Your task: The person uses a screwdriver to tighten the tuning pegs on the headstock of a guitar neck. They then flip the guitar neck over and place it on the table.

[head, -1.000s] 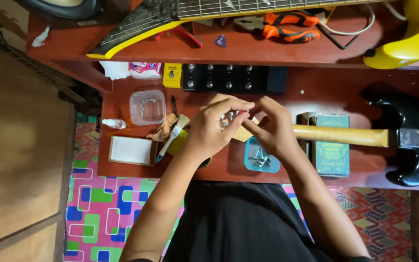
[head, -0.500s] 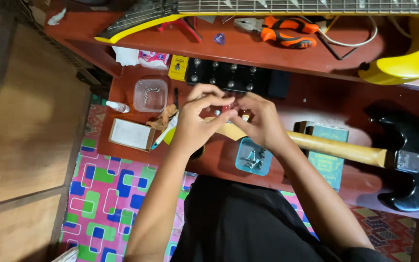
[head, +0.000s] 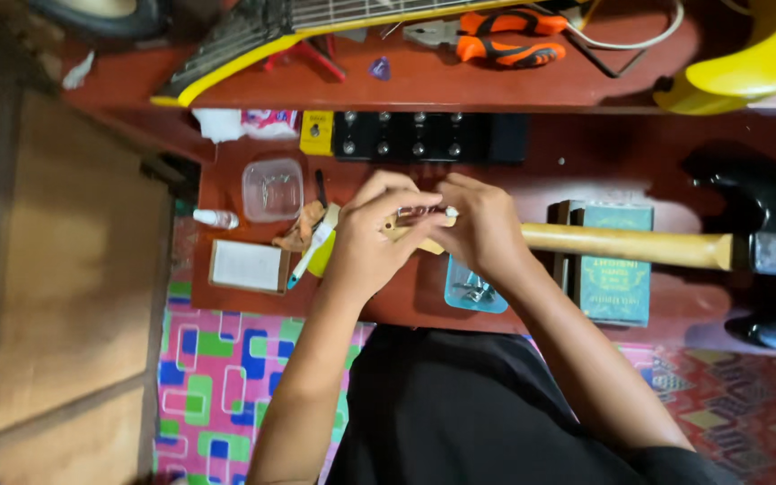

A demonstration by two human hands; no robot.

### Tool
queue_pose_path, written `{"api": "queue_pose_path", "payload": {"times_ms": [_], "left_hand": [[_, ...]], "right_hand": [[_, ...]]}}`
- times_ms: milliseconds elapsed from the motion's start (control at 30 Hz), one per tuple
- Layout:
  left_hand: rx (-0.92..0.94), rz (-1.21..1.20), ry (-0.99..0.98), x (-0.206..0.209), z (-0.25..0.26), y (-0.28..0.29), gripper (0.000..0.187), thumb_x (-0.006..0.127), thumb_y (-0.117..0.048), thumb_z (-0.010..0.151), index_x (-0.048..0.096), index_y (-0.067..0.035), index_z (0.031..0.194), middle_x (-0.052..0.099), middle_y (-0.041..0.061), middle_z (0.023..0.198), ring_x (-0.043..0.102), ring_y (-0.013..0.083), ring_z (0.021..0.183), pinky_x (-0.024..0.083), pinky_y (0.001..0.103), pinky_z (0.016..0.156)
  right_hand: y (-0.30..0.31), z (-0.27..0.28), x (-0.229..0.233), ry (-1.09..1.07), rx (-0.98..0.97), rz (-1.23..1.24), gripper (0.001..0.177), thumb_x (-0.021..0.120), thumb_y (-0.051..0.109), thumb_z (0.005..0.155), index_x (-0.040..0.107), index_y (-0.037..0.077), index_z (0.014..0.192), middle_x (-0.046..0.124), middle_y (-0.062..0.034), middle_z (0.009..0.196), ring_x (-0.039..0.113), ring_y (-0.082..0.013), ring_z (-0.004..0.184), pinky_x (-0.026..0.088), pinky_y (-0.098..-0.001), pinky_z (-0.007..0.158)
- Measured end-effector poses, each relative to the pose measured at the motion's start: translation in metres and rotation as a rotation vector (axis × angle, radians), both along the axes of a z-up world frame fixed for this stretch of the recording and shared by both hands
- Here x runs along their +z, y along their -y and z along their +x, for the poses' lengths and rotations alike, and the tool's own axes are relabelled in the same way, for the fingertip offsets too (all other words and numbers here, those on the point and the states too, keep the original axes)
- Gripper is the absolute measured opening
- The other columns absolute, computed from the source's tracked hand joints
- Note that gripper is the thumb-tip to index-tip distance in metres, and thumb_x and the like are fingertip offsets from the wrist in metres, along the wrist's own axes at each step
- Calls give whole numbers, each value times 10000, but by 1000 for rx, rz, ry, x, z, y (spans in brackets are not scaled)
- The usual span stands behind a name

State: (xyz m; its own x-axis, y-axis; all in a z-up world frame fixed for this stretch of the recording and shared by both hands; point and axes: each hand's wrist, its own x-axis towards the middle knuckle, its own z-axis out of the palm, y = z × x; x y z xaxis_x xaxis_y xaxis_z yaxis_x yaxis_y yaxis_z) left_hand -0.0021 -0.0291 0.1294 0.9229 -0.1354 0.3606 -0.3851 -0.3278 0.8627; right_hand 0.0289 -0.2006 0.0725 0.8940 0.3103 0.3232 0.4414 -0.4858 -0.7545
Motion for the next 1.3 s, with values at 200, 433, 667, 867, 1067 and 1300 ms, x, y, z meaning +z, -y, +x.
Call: {"api": "queue_pose_path", "payload": {"times_ms": [200,433,667,867,1067,1300], "left_hand": [[-95,-30,-16,-7,26,-27,201,825,-102,846,788,-138,1040,780,21,986,754,242,973,572,334,863],[-286,-67,24,-12,39,-31,201,709,-30,933,784,-123,1093,709,67,1032,717,243,972,577,366,888],[-345,-144,16,-24,52,-40,214,811,-95,882,800,-171,1082,667,58,1006,718,200,915,589,339,842],[-429,-122,-45,-10,56,-49,271,785,-98,898,768,-159,1162,741,43,979,746,229,939,593,323,818],[-404,-141,-45,-25,52,-45,254,854,-139,830,792,-179,1073,731,48,1005,729,215,950,575,316,853],[-357,-72,19,-15,48,-44,206,793,-152,895,762,-156,1098,767,33,1009,729,226,1060,487,334,990]], "right_hand": [[-8,-10,39,-152,29,166,161,781,75,836,725,33,981,690,-138,827,737,-297,757,551,-374,595],[-19,-13,7,-111,-187,191,188,840,78,812,655,48,816,610,-87,729,678,-266,701,487,-318,484],[-44,-35,9,-243,-379,313,208,811,95,872,629,40,957,637,-87,771,682,-183,746,498,-262,494],[-44,-34,11,-175,-408,233,102,801,34,864,722,47,928,647,-72,735,684,-193,655,476,-239,448],[-50,-34,-15,-73,-495,166,226,801,29,826,575,30,838,566,-122,727,612,-247,582,441,-301,406],[-34,-31,8,-245,-346,268,130,822,85,879,751,44,980,641,-60,748,691,-167,736,564,-227,463]]}}
